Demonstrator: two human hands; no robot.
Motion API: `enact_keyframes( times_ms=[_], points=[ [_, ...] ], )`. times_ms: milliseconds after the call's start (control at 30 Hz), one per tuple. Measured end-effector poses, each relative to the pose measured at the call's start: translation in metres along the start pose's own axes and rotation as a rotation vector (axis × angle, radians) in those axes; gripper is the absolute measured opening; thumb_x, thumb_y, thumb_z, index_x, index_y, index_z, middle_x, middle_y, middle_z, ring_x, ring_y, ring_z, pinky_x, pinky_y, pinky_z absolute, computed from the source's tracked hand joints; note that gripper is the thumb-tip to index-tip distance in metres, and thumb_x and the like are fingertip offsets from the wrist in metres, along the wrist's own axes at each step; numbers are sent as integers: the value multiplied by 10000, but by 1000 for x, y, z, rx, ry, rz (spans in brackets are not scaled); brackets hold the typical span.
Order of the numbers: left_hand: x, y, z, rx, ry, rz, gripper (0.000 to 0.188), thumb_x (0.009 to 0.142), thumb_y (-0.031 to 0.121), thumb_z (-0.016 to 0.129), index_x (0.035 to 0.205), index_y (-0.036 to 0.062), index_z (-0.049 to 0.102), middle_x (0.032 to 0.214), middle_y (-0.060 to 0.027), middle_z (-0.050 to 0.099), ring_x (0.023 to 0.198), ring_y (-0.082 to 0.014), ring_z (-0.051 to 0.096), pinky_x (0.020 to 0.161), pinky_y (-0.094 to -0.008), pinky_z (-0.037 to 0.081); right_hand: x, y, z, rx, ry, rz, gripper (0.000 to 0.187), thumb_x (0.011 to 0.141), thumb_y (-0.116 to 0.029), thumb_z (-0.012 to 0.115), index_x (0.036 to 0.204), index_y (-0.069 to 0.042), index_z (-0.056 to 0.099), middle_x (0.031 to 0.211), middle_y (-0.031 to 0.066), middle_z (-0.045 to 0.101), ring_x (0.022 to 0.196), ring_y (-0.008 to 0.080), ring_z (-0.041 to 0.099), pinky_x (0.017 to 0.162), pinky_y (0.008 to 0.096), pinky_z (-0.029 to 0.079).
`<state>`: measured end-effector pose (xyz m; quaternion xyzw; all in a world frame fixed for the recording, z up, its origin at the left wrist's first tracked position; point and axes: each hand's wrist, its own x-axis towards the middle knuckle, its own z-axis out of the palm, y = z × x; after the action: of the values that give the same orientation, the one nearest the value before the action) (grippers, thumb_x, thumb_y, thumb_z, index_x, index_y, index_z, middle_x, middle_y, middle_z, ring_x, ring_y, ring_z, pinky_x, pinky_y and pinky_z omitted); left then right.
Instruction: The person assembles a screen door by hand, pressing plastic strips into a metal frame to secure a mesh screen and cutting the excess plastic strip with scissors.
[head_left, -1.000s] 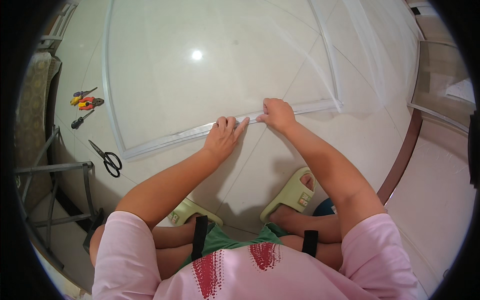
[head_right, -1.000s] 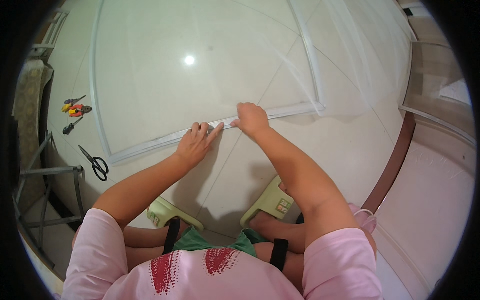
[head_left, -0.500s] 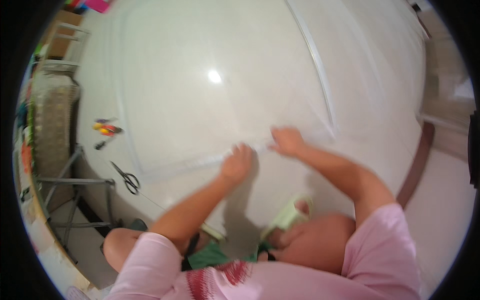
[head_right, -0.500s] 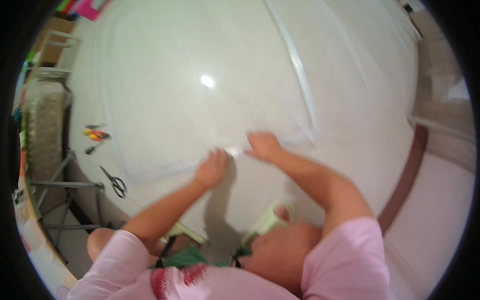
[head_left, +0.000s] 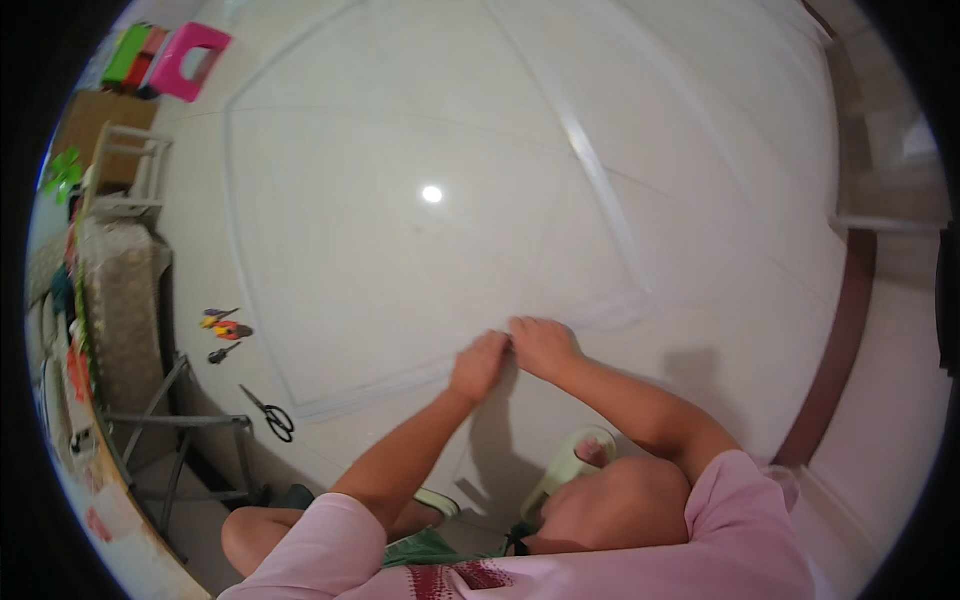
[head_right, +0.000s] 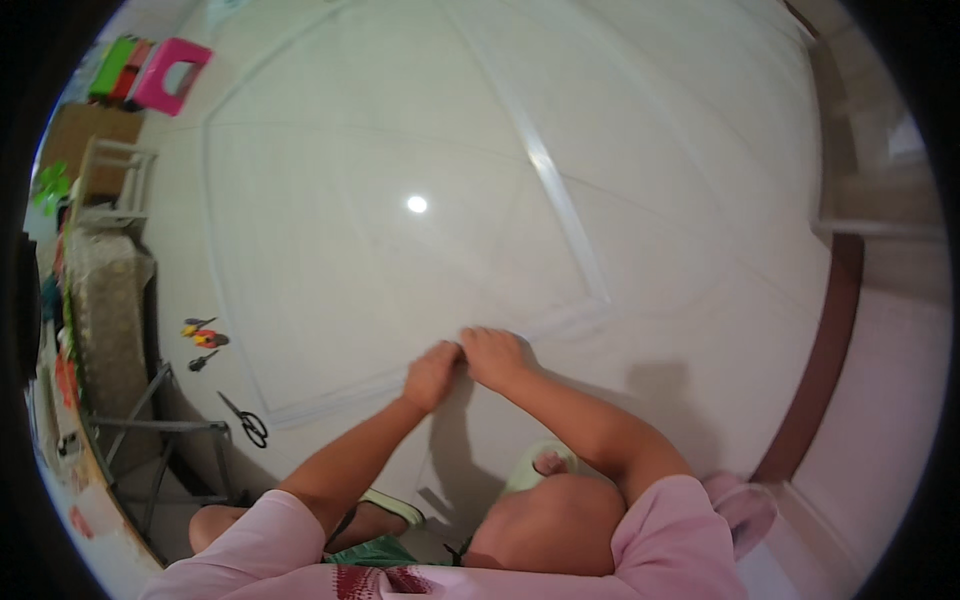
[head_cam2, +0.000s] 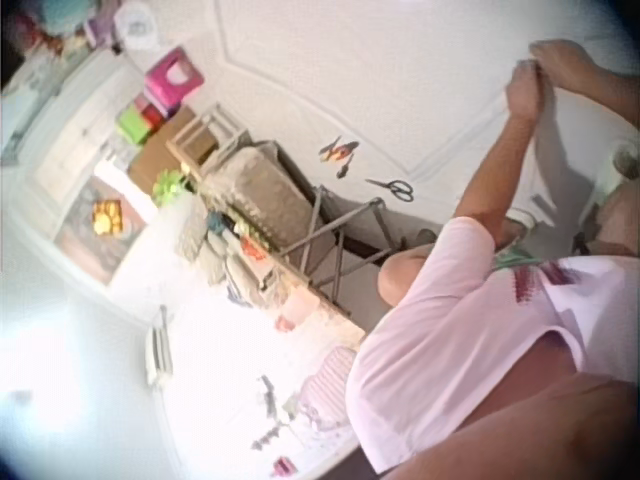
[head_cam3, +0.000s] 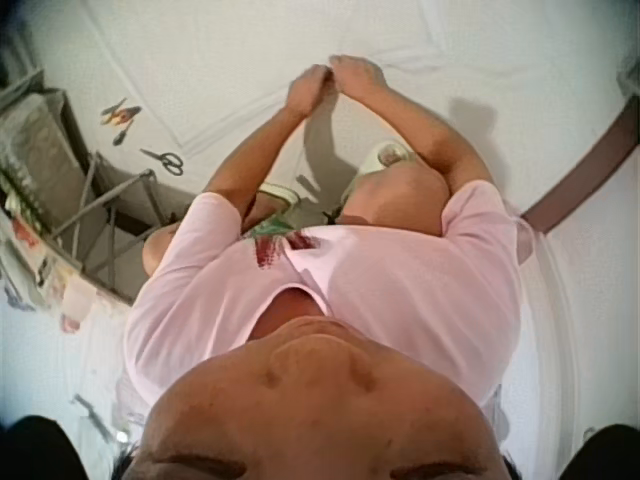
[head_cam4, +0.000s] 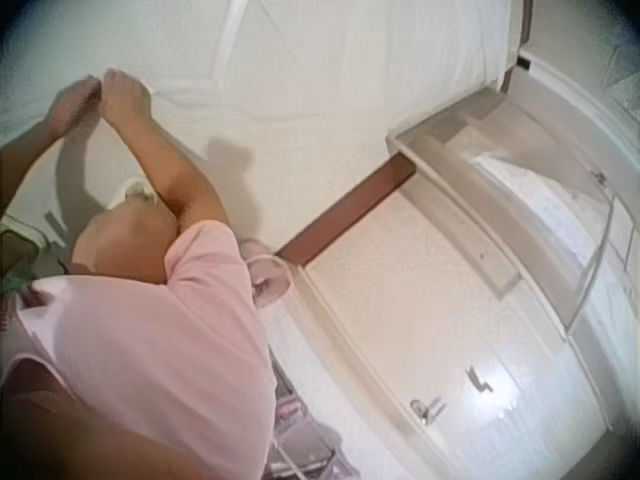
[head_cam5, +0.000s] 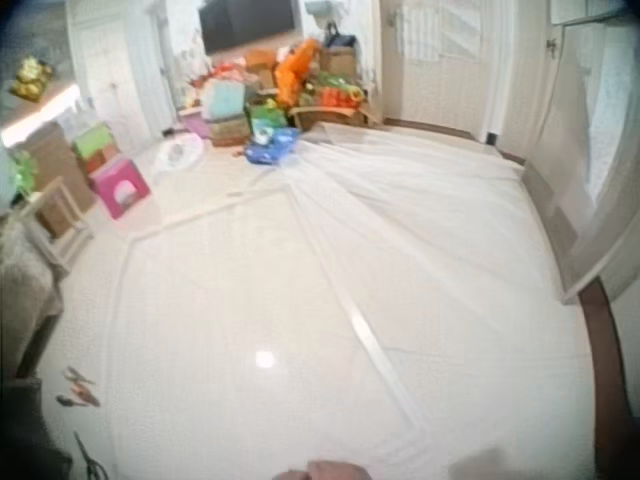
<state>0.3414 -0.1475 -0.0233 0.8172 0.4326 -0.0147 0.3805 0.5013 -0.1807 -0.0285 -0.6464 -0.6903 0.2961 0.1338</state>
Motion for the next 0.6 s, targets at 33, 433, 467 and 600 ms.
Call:
enact_keyframes(
  times_ms=[33, 433, 467, 600],
  points=[
    [-1, 6, -1, 26, 18, 7, 91, 836, 112, 538, 926, 100, 549, 914, -95, 600, 872, -318, 587, 718, -413, 478, -5, -3, -6, 40, 37, 19, 109, 794, -151, 556, 854, -72, 510, 795, 111, 613, 738, 318, 621, 640, 443, 500],
    [7, 20, -5, 294, -139, 98, 635, 824, 10, 493, 1383, 284, 365, 924, -48, 523, 837, -247, 601, 621, -392, 503, -27, 29, -19, 968, 411, 342, 145, 801, -33, 645, 921, -25, 563, 635, 32, 538, 566, 109, 537, 527, 263, 441],
    [8, 22, -9, 327, -187, 101, 682, 818, -3, 485, 1405, 308, 333, 932, -53, 516, 830, -245, 595, 616, -382, 502, -31, 33, -26, 1108, 434, 346, 128, 826, -47, 634, 934, -24, 569, 647, 17, 545, 582, 85, 535, 533, 243, 441],
    [9, 30, -17, 376, -253, 97, 801, 778, -31, 509, 1438, 363, 283, 919, -64, 498, 794, -243, 576, 604, -359, 495, -54, 41, -54, 1190, 377, 500, 147, 875, -89, 599, 1003, -16, 585, 713, 23, 582, 603, 72, 538, 537, 205, 434]
  ],
)
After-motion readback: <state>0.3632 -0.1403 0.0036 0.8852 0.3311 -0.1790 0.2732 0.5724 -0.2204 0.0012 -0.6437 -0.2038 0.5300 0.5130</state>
